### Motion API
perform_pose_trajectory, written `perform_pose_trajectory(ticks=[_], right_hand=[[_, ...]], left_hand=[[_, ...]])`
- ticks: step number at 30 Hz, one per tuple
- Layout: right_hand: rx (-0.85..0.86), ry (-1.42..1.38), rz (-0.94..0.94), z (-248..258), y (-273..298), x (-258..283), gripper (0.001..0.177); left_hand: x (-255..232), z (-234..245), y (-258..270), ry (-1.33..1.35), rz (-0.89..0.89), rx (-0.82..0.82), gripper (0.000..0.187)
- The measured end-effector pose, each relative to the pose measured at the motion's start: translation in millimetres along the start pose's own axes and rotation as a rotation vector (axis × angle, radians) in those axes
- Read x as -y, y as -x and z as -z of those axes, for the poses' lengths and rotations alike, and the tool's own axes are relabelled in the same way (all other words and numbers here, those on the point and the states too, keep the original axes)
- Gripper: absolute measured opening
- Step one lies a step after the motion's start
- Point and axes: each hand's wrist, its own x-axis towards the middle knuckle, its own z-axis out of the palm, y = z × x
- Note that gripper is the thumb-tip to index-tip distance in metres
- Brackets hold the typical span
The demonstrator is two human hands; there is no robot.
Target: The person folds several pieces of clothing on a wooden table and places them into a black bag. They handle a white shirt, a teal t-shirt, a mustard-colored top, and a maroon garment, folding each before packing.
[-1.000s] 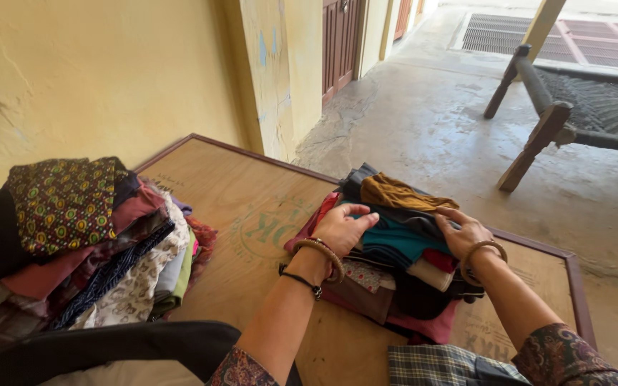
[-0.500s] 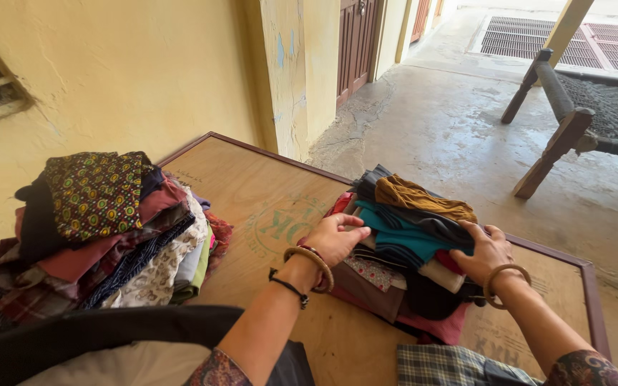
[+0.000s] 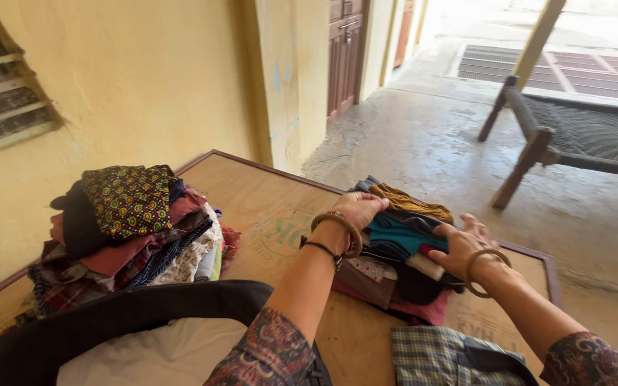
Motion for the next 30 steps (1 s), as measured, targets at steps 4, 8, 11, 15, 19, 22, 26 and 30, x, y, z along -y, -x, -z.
perform_pose_trajectory(ticks=[4, 8, 11, 15, 19, 22, 26, 30], right_hand=[[0.076, 0.133, 0.053, 32, 45, 19, 0.063], [0.122, 0.215, 0.125, 56, 83, 32, 0.061], [0.154, 0.305, 0.154, 70, 100, 41, 0.062], [0.316, 0.456, 0.121, 86, 111, 64, 0.059], [0.443, 0.593, 0.058, 111, 101, 76, 0.059], [0.562, 0.360, -0.069, 129, 79, 60, 0.061], [0.440, 0.284, -0.089, 129, 33, 11, 0.058], [0.303, 0.413, -0.072, 83, -4, -31, 0.051]], left_hand=[[-10, -16, -22, 0.148, -0.090, 0.081, 0.025], [-38, -32, -43, 0.169, -0.095, 0.033, 0.038], [-72, -44, -54, 0.223, -0.044, -0.015, 0.059], [-92, -52, -53, 0.412, 0.122, -0.033, 0.064], [-75, -33, -79, 0.656, 0.207, -0.089, 0.058], [-40, -17, -117, 0.832, 0.297, -0.164, 0.053], [-12, -5, -174, 0.942, 0.359, -0.167, 0.048], [-13, 26, -185, 0.503, 0.198, -0.113, 0.058]])
